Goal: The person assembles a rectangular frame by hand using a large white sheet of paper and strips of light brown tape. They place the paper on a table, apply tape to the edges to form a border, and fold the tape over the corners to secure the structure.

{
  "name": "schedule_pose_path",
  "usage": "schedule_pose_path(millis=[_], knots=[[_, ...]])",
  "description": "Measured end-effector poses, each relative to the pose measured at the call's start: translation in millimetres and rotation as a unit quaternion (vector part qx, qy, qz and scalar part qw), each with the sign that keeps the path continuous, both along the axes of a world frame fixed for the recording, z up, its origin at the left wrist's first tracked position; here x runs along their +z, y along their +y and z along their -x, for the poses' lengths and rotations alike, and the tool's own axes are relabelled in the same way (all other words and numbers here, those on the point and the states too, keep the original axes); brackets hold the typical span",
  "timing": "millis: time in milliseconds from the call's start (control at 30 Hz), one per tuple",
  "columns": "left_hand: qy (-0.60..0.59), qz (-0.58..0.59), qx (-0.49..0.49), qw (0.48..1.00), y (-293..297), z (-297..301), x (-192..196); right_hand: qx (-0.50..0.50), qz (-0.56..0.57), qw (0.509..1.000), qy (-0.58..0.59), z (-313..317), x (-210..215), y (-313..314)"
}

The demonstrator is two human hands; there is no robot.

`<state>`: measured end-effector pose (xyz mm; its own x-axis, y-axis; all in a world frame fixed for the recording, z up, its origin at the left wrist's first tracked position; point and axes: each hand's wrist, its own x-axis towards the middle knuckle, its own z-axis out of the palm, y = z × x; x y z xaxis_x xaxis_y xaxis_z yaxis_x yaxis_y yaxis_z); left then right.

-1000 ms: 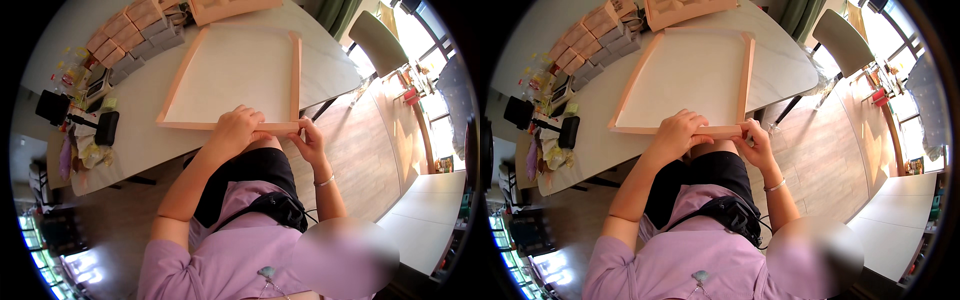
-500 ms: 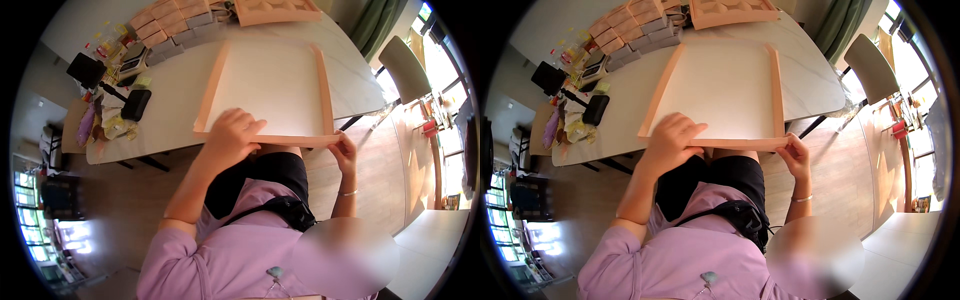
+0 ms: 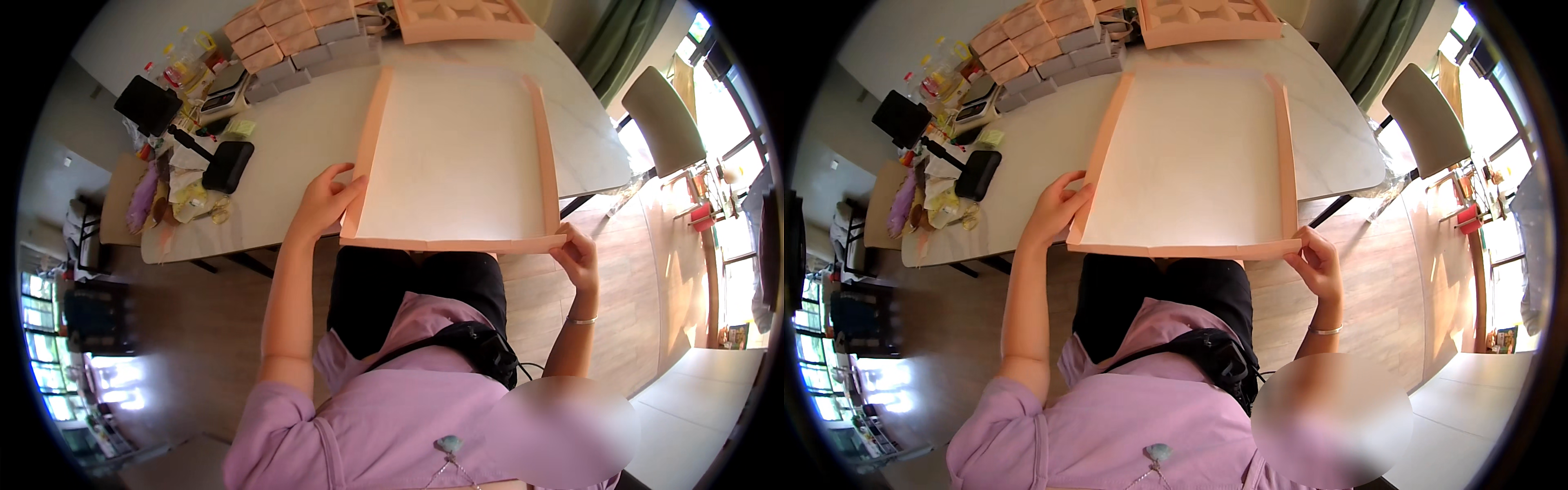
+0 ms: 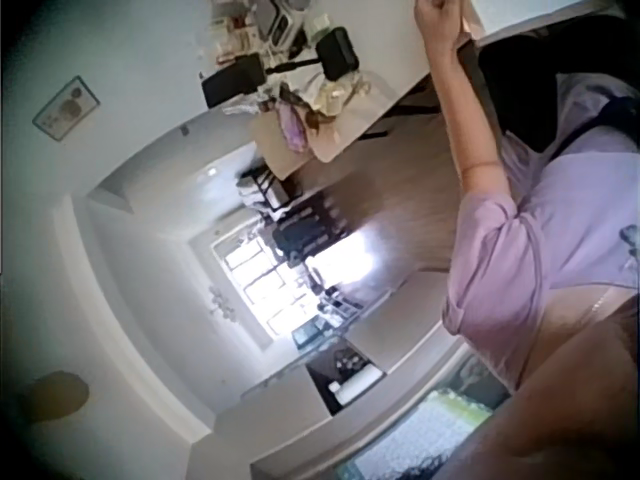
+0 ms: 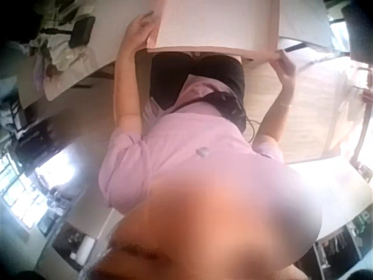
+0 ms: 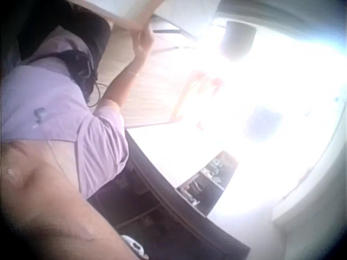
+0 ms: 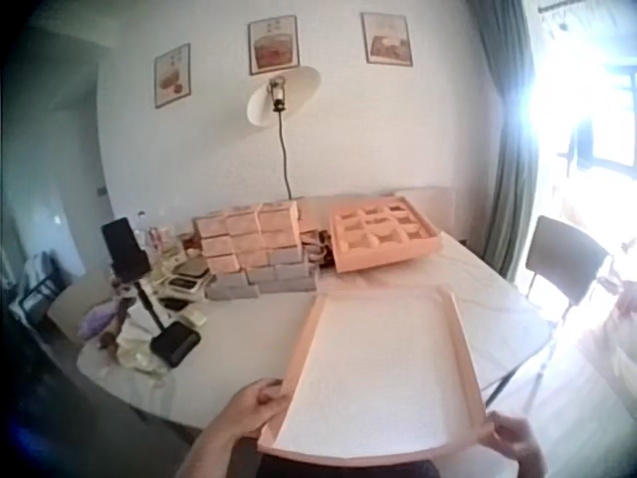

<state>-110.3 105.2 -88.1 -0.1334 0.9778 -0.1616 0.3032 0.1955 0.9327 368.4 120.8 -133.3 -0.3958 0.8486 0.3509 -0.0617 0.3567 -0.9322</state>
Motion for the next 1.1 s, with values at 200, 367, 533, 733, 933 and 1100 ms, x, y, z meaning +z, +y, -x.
schedule_pose_path(millis=[200,367,533,733,933,1100], knots=[[0.118,-0.025,-0.053,0.991,40,-42,3,-0.056,-0.043,0.997,-0.019,-19,14,-10],[0.307,-0.028,-0.055,0.950,28,-70,6,-0.128,-0.071,0.989,0.032,-40,7,16],[0.253,-0.037,-0.015,0.967,22,-67,-13,-0.116,-0.065,0.989,-0.059,-42,19,58],[0.183,-0.093,0.004,0.979,15,-64,-19,-0.203,-0.021,0.922,-0.330,-21,41,84],[0.262,-0.047,0.008,0.964,15,-72,-11,-0.280,-0.071,0.801,-0.524,13,54,80],[0.204,-0.066,0.005,0.977,17,-63,-20,-0.360,-0.139,0.729,-0.565,44,58,66]])
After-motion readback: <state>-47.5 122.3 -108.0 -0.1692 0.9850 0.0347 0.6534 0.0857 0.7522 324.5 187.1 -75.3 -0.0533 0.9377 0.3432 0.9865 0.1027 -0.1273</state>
